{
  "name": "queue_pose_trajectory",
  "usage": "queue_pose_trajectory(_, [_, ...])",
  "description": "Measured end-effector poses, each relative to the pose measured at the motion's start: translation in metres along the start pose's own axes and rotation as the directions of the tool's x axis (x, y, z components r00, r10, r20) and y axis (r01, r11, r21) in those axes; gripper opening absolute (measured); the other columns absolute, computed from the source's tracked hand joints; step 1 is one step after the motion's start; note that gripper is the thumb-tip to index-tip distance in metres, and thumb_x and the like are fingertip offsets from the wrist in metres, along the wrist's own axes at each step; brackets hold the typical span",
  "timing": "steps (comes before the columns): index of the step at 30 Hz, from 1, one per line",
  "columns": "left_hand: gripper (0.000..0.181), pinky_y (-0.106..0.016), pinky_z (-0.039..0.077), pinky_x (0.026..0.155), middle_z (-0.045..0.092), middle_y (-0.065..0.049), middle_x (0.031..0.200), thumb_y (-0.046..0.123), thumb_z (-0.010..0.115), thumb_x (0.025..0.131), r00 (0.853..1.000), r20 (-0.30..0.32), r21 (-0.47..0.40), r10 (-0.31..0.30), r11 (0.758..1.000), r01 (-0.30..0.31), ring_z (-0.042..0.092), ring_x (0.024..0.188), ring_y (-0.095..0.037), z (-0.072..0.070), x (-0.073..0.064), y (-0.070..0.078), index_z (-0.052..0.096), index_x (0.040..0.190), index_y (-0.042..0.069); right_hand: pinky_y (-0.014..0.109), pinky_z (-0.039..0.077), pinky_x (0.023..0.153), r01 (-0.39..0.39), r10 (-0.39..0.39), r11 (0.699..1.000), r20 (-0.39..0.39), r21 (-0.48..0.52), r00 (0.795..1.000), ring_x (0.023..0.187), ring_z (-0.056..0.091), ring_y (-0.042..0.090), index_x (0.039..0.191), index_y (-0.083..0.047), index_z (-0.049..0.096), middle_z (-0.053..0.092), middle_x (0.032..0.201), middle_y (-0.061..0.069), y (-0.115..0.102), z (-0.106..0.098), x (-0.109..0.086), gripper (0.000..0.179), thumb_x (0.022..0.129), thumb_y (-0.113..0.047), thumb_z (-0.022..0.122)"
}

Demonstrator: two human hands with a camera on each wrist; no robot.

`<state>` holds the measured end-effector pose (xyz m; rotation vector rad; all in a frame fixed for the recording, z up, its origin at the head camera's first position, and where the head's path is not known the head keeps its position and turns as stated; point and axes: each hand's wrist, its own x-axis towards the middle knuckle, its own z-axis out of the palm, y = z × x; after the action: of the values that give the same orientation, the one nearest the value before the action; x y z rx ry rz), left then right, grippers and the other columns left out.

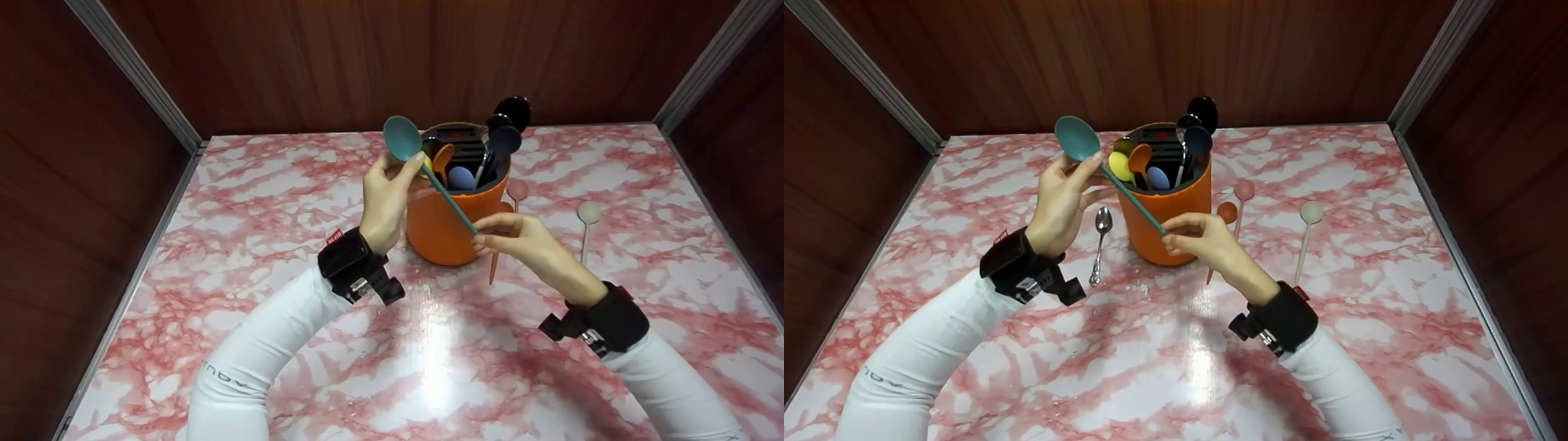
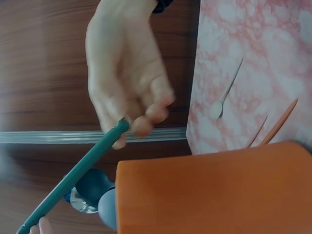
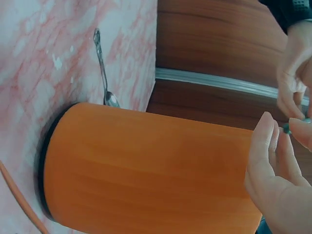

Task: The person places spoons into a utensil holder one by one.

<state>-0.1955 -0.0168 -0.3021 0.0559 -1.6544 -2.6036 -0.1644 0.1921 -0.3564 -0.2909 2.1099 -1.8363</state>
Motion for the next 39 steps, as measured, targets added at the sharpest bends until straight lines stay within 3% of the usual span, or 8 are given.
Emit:
queue_pose_trajectory(5, [0.015,-0.036,0.060,0.075,0.061,-0.012,0.086,0.003,0.060,0.095,1.000,0.005,0.070,0.028,0.997,-0.028,0.062,0.066,-0.016,0.000,0.003,0.008,0.057,0.108,-0.005,0.029,0.054,0.089,-0.025,0.026,0.998,0.020,-0.049,0.999,0.094,0.066,0.021,0.121,0.008,0.060,0.068,0.103,0.010,0.007,-0.003,-0.002,0.035,0.095,-0.014,0.063])
queue_pose_trajectory(11, [0.014,-0.036,0.060,0.073,0.059,-0.010,0.084,0.002,0.060,0.095,0.995,0.016,0.077,0.096,0.992,-0.097,0.062,0.068,-0.017,0.001,0.006,0.015,0.056,0.107,-0.005,0.031,0.054,0.090,-0.031,0.034,0.995,0.023,-0.095,0.999,0.094,0.066,0.020,0.120,0.006,0.061,0.068,0.103,0.008,0.015,-0.006,-0.006,0.034,0.095,-0.016,0.063])
queue_pose_trajectory(17, [0.009,-0.035,0.061,0.072,0.061,-0.010,0.083,0.000,0.061,0.094,0.983,0.019,0.094,0.183,0.978,-0.184,0.063,0.069,-0.016,0.003,0.011,0.021,0.057,0.101,-0.005,0.038,0.053,0.092,-0.048,0.050,0.996,0.024,-0.077,0.998,0.094,0.064,0.023,0.120,0.002,0.063,0.066,0.105,0.013,0.022,-0.009,-0.008,0.031,0.096,-0.017,0.063])
queue_pose_trajectory(21, [0.006,-0.036,0.060,0.073,0.061,-0.010,0.082,-0.002,0.060,0.094,0.975,0.023,0.083,0.221,0.971,-0.222,0.062,0.069,-0.016,0.005,0.014,0.025,0.057,0.098,-0.004,0.036,0.054,0.090,-0.047,0.048,0.997,0.023,-0.053,0.999,0.093,0.064,0.022,0.119,0.003,0.063,0.065,0.107,0.018,0.026,-0.011,-0.009,0.030,0.096,-0.016,0.063])
queue_pose_trajectory(32, [0.006,-0.035,0.061,0.071,0.058,-0.009,0.078,-0.002,0.062,0.093,0.958,-0.001,0.120,0.286,0.951,-0.284,0.063,0.070,-0.018,0.006,0.028,0.025,0.056,0.090,0.000,0.035,0.056,0.085,0.002,-0.003,0.999,0.048,0.038,0.999,0.089,0.064,0.019,0.115,0.000,0.066,0.068,0.101,0.011,0.033,-0.013,-0.012,0.022,0.095,-0.010,0.062])
queue_pose_trajectory(39, [0.007,-0.034,0.060,0.073,0.059,-0.009,0.079,0.000,0.062,0.093,0.960,-0.008,0.173,0.281,0.946,-0.276,0.064,0.073,-0.020,0.004,0.034,0.021,0.056,0.091,0.000,0.038,0.054,0.090,-0.029,0.027,0.999,0.041,0.038,0.999,0.093,0.064,0.021,0.117,0.002,0.064,0.067,0.104,0.011,0.035,-0.013,-0.014,0.026,0.096,-0.013,0.063])
